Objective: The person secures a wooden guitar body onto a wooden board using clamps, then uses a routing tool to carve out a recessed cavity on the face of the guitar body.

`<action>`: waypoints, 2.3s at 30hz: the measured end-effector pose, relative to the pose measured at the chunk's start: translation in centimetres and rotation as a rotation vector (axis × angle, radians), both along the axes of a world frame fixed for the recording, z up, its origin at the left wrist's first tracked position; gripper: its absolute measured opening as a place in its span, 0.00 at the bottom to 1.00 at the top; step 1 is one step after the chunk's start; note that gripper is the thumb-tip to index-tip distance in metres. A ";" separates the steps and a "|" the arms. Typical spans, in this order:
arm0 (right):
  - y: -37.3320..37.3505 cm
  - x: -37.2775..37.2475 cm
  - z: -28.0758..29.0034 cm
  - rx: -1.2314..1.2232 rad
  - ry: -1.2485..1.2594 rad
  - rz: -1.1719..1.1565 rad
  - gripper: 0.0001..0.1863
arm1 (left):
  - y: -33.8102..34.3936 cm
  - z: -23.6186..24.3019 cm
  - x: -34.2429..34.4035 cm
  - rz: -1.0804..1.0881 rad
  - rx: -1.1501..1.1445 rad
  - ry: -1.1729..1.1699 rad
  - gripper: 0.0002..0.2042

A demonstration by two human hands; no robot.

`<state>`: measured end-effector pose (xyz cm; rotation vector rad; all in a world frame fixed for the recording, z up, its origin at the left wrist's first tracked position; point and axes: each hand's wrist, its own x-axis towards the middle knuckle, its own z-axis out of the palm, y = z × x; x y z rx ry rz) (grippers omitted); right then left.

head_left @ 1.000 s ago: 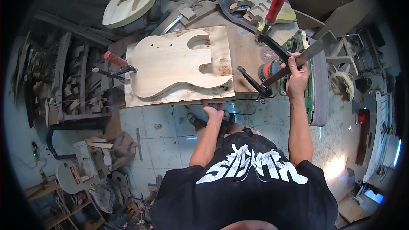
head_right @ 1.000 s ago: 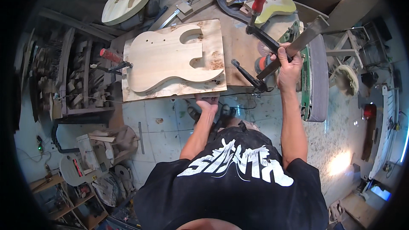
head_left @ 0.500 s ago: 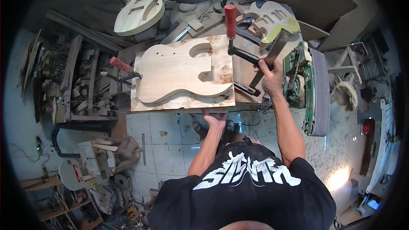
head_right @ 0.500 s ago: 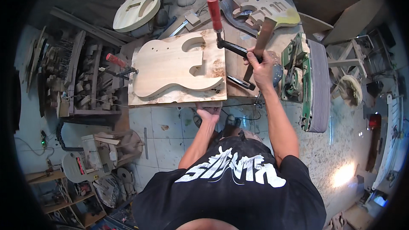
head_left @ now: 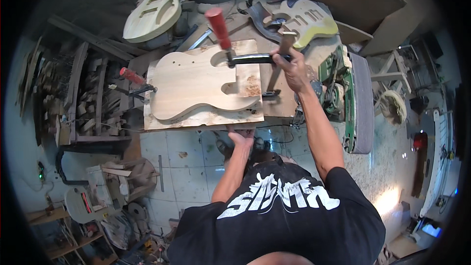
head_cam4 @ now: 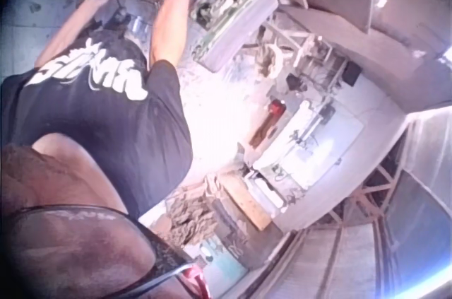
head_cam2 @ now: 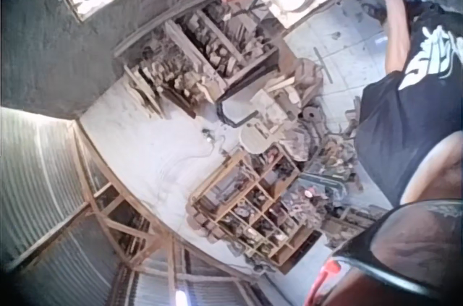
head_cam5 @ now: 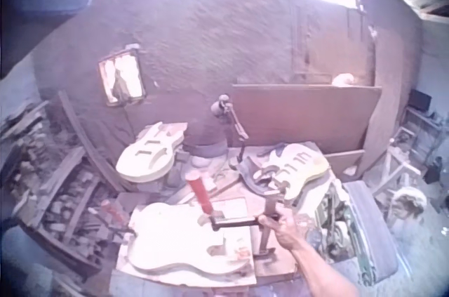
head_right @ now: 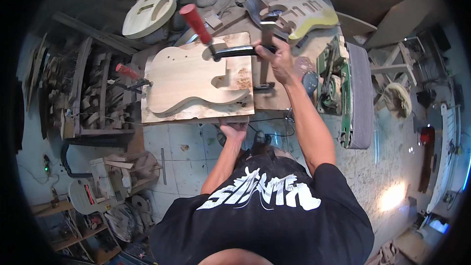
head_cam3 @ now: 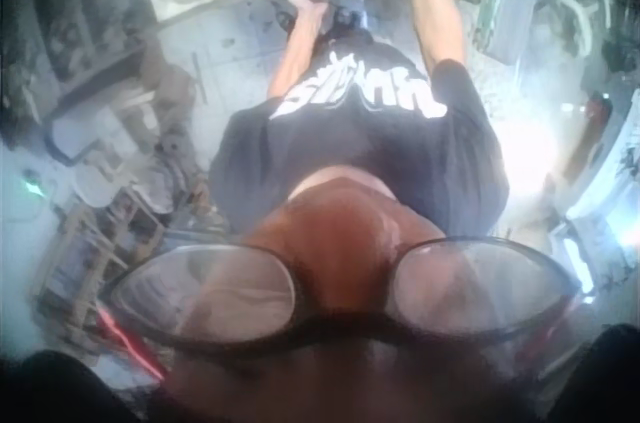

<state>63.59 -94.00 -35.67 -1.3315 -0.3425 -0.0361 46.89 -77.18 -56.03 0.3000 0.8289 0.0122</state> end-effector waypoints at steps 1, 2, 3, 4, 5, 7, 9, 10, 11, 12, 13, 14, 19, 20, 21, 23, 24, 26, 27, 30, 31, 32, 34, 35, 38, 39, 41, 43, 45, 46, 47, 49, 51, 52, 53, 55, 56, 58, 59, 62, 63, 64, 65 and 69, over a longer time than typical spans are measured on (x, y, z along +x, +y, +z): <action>0.6 0.1 -0.1 0.030 0.021 0.025 0.12 | 0.0 -0.2 -0.1 -0.013 -0.003 0.011 0.35; 1.2 0.4 -0.6 0.076 0.030 0.043 0.11 | 0.0 -0.3 -0.2 -0.008 -0.003 0.005 0.35; 1.8 0.6 -0.8 0.124 0.038 0.064 0.11 | 0.1 -0.3 -0.2 0.000 -0.001 -0.003 0.36; 2.2 0.9 -1.0 0.143 0.031 0.083 0.11 | 0.2 -0.4 -0.2 -0.011 -0.001 -0.023 0.36; 2.4 1.1 -0.9 0.162 0.021 0.108 0.11 | 0.2 -0.5 -0.2 -0.016 0.001 -0.019 0.36; 2.1 1.1 -0.7 0.142 0.021 0.109 0.11 | 0.1 -0.7 -0.4 -0.010 0.007 -0.028 0.36; 1.8 1.2 -0.3 0.090 0.009 0.118 0.11 | 0.4 -1.4 -0.3 -0.005 -0.004 -0.015 0.36; 1.8 1.1 -0.3 0.091 0.009 0.119 0.11 | 0.5 -1.7 -0.2 0.001 -0.016 -0.002 0.36; 1.6 1.0 -0.3 0.087 0.011 0.114 0.12 | 0.4 -1.7 -0.1 -0.003 -0.018 -0.005 0.36; 1.4 1.0 -0.2 0.084 0.013 0.109 0.13 | 0.3 -1.7 -0.1 -0.004 -0.017 0.004 0.36; 1.1 1.2 -0.1 0.083 0.010 0.105 0.13 | 0.3 -1.7 0.0 -0.004 -0.016 0.013 0.35; 1.0 1.1 0.2 0.046 0.012 0.100 0.12 | 0.3 -1.8 0.0 0.009 -0.028 0.017 0.34; 0.3 1.0 -0.5 -0.084 0.014 0.116 0.10 | 0.0 -1.6 0.1 0.000 -0.002 0.021 0.33; 0.5 0.8 -1.0 -0.077 0.021 0.114 0.10 | 0.0 -1.5 0.2 0.011 0.007 0.037 0.33; 0.6 0.7 -1.5 -0.070 0.028 0.112 0.11 | -0.1 -1.5 0.3 0.011 0.008 0.035 0.33; 0.5 0.8 -1.7 -0.075 0.039 0.106 0.10 | 0.2 -1.8 0.1 -0.003 0.007 0.031 0.32; 0.6 1.0 -1.7 -0.075 0.056 0.119 0.10 | 0.4 -2.2 0.0 0.001 0.011 0.034 0.32; 0.8 0.9 -2.3 -0.074 0.075 0.132 0.10 | 0.7 -3.0 -0.1 -0.010 0.010 0.015 0.32; 0.7 0.9 -3.3 -0.109 0.089 0.117 0.10 | 0.3 -2.3 0.1 -0.018 0.008 0.011 0.32; 1.0 0.5 -4.5 -0.147 0.099 0.112 0.11 | 0.2 -1.6 0.0 0.007 0.029 0.032 0.33; 1.2 0.4 -4.6 -0.152 0.098 0.108 0.11 | 0.2 -1.7 0.2 0.001 0.025 0.038 0.33; 1.1 0.4 -4.7 -0.174 0.102 0.106 0.11 | 0.2 -1.9 0.0 -0.007 0.022 0.049 0.33; 1.3 0.5 -5.0 -0.144 0.123 0.115 0.11 | 0.5 -2.3 -0.2 -0.008 0.020 0.047 0.33; 1.2 0.6 -5.0 -0.121 0.136 0.107 0.11 | 0.5 -2.3 0.0 -0.025 0.012 0.036 0.33; 1.0 0.6 -7.0 -0.208 0.149 0.113 0.12 | 0.2 -2.0 0.2 -0.022 0.013 0.025 0.33; 1.3 0.5 -7.4 -0.285 0.161 0.100 0.12 | 0.2 -1.8 0.3 -0.013 0.004 0.035 0.33; 1.9 0.0 -8.0 -0.245 0.179 0.093 0.12 | 0.2 -1.6 -0.1 -0.015 0.011 0.036 0.33; 2.4 -0.1 -7.9 -0.082 0.179 0.045 0.12 | 0.4 -1.6 -0.2 -0.020 0.018 0.041 0.33; 2.3 0.2 -7.9 -0.078 0.161 0.054 0.11 | 0.4 -2.0 -0.1 -0.020 -0.005 0.046 0.33; 2.3 0.3 -8.0 -0.077 0.150 0.060 0.11 | 0.4 -2.2 -0.1 -0.017 -0.007 0.048 0.33; 2.2 0.4 -8.2 -0.075 0.141 0.066 0.11 | 0.4 -2.2 -0.2 -0.026 -0.004 0.036 0.34; 1.9 0.5 -8.5 -0.154 0.150 0.083 0.11 | 0.5 -2.3 -0.3 -0.032 -0.001 0.028 0.34; 1.6 0.3 -9.3 -0.233 0.151 0.092 0.10 | 0.4 -2.3 -0.1 -0.039 0.007 0.010 0.34; 1.8 -0.2 -10.3 -0.245 0.128 0.050 0.10 | 0.4 -2.2 -0.3 -0.039 0.006 0.009 0.34; 2.1 -0.5 -10.6 -0.254 0.104 0.011 0.10 | 0.5 -2.1 -0.6 -0.059 0.003 0.004 0.34; 1.9 -0.3 -10.9 -0.223 0.161 0.007 0.10 | 0.7 -2.1 -0.5 -0.078 0.002 -0.003 0.35; 1.8 -0.1 -10.4 -0.225 0.191 0.032 0.10 | 0.8 -2.3 -0.4 -0.081 0.008 -0.001 0.35; 2.0 -0.3 -9.6 -0.228 0.250 0.074 0.09 | 1.2 -2.5 -0.8 -0.081 0.021 -0.012 0.35; 1.7 -0.1 -9.6 -0.229 0.247 0.073 0.09 | 1.2 -2.5 -0.8 -0.081 0.021 -0.015 0.35; 1.5 0.5 -9.1 -0.181 0.106 0.054 0.10 | 1.5 -2.4 -1.0 -0.110 -0.003 -0.064 0.37; 1.4 0.6 -8.7 -0.185 0.092 0.039 0.11 | 1.8 -2.2 -1.2 -0.128 -0.039 -0.075 0.37; 1.5 0.6 -8.3 -0.188 0.078 0.025 0.12 | 2.1 -2.0 -1.5 -0.146 -0.076 -0.085 0.38; 1.3 0.7 -8.3 -0.187 0.076 0.022 0.12 | 2.5 -2.0 -1.8 -0.149 -0.074 -0.087 0.38; 0.9 0.5 -7.8 -0.323 0.135 0.063 0.12 | 5.9 -1.3 -4.5 -0.569 0.131 -0.008 0.32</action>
